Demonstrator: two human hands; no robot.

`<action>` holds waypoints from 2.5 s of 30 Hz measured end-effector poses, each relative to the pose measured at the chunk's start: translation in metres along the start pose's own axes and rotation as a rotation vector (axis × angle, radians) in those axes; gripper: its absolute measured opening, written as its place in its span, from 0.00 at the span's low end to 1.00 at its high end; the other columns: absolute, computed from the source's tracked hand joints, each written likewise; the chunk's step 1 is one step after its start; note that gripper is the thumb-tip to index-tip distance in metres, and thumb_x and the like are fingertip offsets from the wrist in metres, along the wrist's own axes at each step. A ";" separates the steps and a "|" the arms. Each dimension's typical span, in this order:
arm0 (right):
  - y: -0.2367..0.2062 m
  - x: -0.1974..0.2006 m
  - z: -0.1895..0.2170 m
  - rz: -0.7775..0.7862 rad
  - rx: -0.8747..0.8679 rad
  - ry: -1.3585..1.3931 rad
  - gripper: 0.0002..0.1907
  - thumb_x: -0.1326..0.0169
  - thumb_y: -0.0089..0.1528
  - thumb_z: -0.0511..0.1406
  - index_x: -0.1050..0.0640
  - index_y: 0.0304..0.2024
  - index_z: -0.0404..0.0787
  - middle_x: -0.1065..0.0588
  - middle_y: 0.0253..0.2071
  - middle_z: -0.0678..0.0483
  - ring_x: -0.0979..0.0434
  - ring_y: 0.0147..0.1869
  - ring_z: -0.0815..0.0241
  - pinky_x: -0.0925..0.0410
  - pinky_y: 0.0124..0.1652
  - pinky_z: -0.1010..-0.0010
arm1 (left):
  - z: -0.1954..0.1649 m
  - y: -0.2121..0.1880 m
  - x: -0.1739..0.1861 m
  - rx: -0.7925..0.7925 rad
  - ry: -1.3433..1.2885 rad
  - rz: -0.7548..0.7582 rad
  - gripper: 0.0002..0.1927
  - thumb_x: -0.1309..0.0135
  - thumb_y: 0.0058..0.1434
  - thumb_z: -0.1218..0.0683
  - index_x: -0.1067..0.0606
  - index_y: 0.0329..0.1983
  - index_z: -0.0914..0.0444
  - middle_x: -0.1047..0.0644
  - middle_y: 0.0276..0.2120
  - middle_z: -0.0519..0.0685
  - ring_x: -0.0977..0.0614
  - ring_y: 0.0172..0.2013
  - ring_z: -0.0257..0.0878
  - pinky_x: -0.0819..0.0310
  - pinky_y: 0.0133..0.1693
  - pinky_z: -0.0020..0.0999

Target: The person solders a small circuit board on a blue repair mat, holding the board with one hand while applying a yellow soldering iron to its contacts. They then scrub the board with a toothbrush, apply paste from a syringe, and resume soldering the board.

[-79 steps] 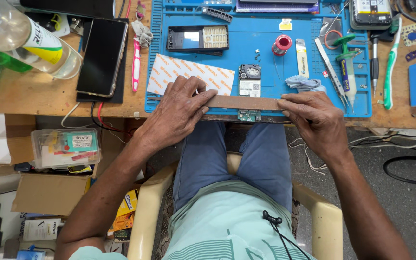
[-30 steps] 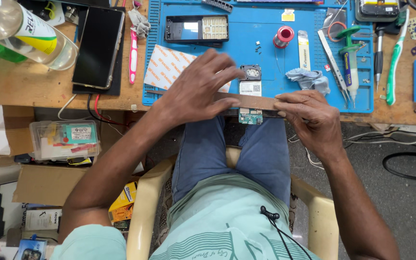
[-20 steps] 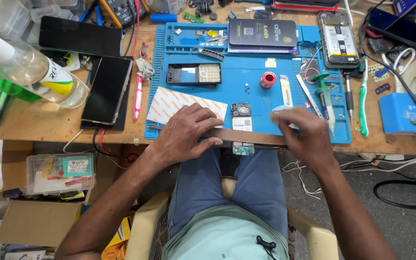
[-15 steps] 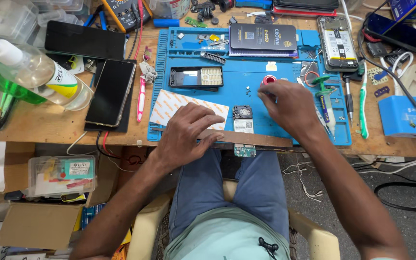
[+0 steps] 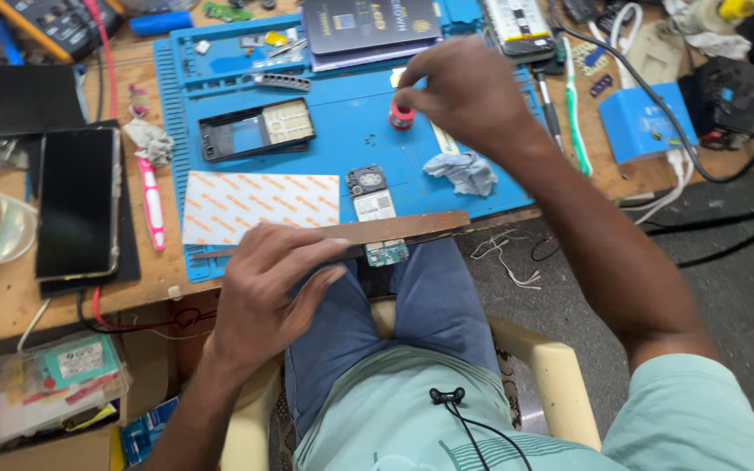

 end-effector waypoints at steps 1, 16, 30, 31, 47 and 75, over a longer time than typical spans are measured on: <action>-0.010 0.018 -0.007 -0.006 -0.018 0.017 0.09 0.33 0.63 0.41 0.13 0.41 0.44 0.18 0.31 0.51 0.18 0.32 0.58 0.27 0.34 0.64 | -0.002 0.011 -0.011 -0.052 0.011 0.082 0.13 0.35 0.60 0.56 0.18 0.48 0.59 0.19 0.43 0.47 0.20 0.45 0.44 0.25 0.48 0.42; -0.157 0.048 -0.030 -0.049 -0.162 0.113 0.08 0.37 0.65 0.39 0.16 0.45 0.44 0.19 0.38 0.53 0.19 0.35 0.63 0.28 0.34 0.67 | 0.030 0.154 -0.169 -0.515 0.511 0.141 0.08 0.46 0.62 0.58 0.19 0.42 0.64 0.23 0.50 0.55 0.22 0.45 0.44 0.24 0.44 0.37; -0.136 0.017 -0.051 0.030 -0.263 0.197 0.10 0.37 0.63 0.37 0.16 0.48 0.47 0.19 0.38 0.53 0.20 0.34 0.59 0.27 0.35 0.66 | 0.009 0.090 -0.111 -0.243 0.275 0.438 0.16 0.43 0.61 0.61 0.18 0.52 0.58 0.19 0.45 0.46 0.23 0.43 0.42 0.28 0.46 0.39; -0.134 0.018 -0.055 0.021 -0.310 0.185 0.09 0.37 0.64 0.36 0.16 0.47 0.48 0.19 0.38 0.54 0.20 0.33 0.60 0.26 0.35 0.66 | 0.007 0.089 -0.113 -0.262 0.275 0.457 0.18 0.43 0.59 0.60 0.18 0.53 0.58 0.19 0.46 0.46 0.23 0.45 0.42 0.28 0.47 0.40; -0.132 0.057 -0.067 -0.214 -0.142 0.108 0.10 0.34 0.67 0.30 0.17 0.51 0.40 0.19 0.46 0.48 0.18 0.47 0.57 0.26 0.46 0.66 | -0.002 0.089 -0.077 -0.231 0.272 0.431 0.21 0.44 0.58 0.62 0.21 0.56 0.60 0.20 0.48 0.46 0.23 0.47 0.45 0.28 0.49 0.41; -0.120 0.082 -0.108 -0.166 -0.404 0.515 0.43 0.41 0.70 0.32 0.54 0.76 0.35 0.20 0.45 0.45 0.14 0.47 0.56 0.18 0.45 0.69 | 0.012 -0.057 -0.007 0.098 0.100 -0.328 0.12 0.37 0.64 0.63 0.21 0.50 0.61 0.21 0.41 0.48 0.19 0.43 0.42 0.23 0.45 0.37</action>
Point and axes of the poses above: each hand's wrist, its own y-axis towards the middle knuckle, its own x-axis out of the back of the hand, z = x × y, the point moved 7 cm from there along y, towards the middle knuckle
